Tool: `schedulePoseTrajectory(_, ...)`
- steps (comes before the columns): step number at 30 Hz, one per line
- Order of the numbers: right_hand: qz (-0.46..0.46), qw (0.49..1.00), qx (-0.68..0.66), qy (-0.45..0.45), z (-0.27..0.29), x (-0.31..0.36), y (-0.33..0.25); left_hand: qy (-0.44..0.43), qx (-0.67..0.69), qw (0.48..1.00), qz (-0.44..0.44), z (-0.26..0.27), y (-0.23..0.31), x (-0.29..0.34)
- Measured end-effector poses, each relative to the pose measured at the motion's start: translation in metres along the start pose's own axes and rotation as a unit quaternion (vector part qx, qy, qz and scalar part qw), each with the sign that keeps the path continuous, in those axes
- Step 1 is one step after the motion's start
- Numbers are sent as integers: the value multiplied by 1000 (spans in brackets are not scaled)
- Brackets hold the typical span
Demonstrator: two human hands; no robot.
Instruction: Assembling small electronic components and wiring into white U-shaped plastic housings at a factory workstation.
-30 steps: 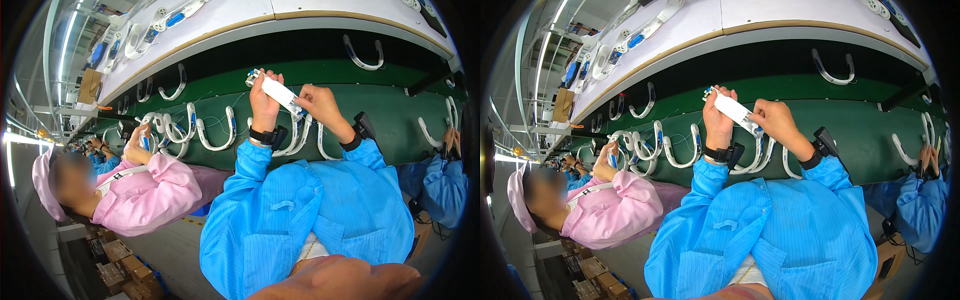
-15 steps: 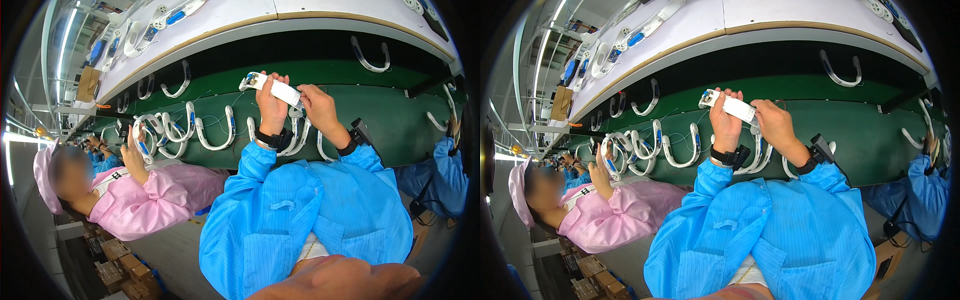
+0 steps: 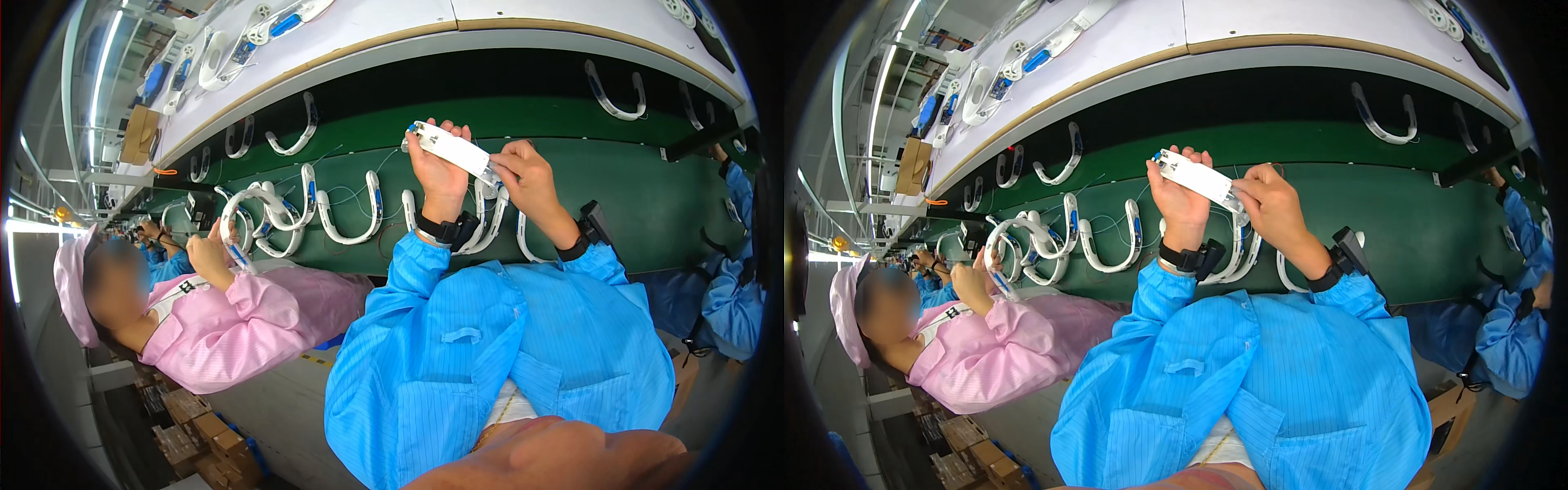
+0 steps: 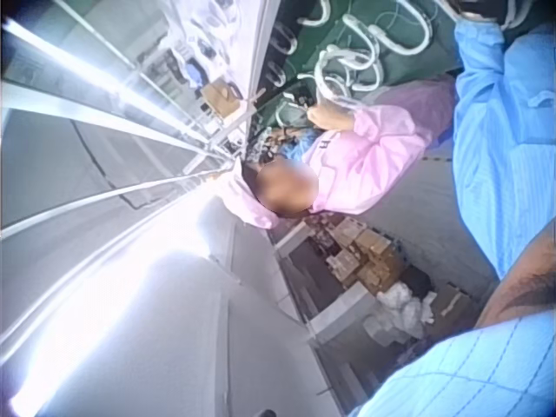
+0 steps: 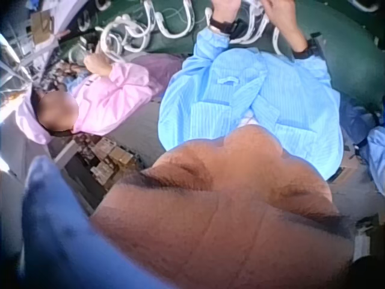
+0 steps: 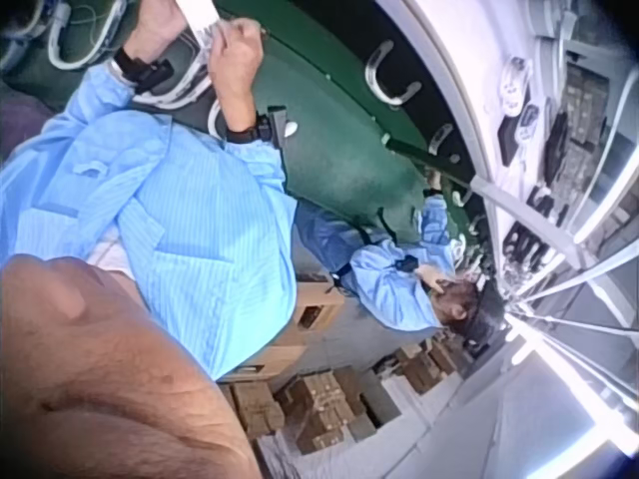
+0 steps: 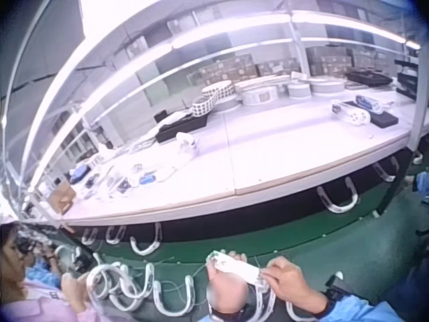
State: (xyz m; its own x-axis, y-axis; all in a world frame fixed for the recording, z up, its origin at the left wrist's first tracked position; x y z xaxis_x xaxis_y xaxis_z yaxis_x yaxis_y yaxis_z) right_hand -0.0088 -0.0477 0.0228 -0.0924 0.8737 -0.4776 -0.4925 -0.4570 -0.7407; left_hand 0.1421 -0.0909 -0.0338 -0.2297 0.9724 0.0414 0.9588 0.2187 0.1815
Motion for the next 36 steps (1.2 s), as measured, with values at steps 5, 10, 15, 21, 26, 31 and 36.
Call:
schedulePoseTrajectory(5, 0, 1000, 7, 12, 0, 5, 1, 14, 6, 1000, 4, 0, -7, 4)
schedulePoseTrajectory(10, 63, 995, 58, 40, -2, -2, -6, 16, 15, 1000, 4, 7, -9, -1)
schedulePoseTrajectory(15, 12, 998, 18, 59, 8, 11, 11, 39, 46, 998, 15, 14, -3, -4)
schedulePoseTrajectory(21, 53, 994, 69, 70, -1, 10, -2, 32, 47, 998, 18, 10, -11, -1)
schedulePoseTrajectory(26, 61, 995, 55, 65, 8, 8, -7, 48, 46, 998, 3, 10, -3, -4)
schedulePoseTrajectory(31, 60, 993, 54, 88, 1, 10, -7, 18, 49, 999, 14, 2, -10, 1)
schedulePoseTrajectory(36, 72, 992, 56, 84, 4, 11, 1, -3, 25, 1000, 11, -1, -7, 3)
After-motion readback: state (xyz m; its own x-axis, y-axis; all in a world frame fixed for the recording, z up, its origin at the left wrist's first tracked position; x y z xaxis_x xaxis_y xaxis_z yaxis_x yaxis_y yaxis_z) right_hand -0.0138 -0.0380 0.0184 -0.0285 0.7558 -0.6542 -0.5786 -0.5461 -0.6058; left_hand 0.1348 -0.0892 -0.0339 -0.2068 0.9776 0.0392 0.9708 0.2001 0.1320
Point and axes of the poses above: each hand's wrist, its own x-axis away from the middle knuckle, its own z-axis out of the back of the hand, y = z × x, the point moved 6 cm from there along -x, towards the middle knuckle, and after that the axes turned 7 degrees about -z, right-handed, at the moved point
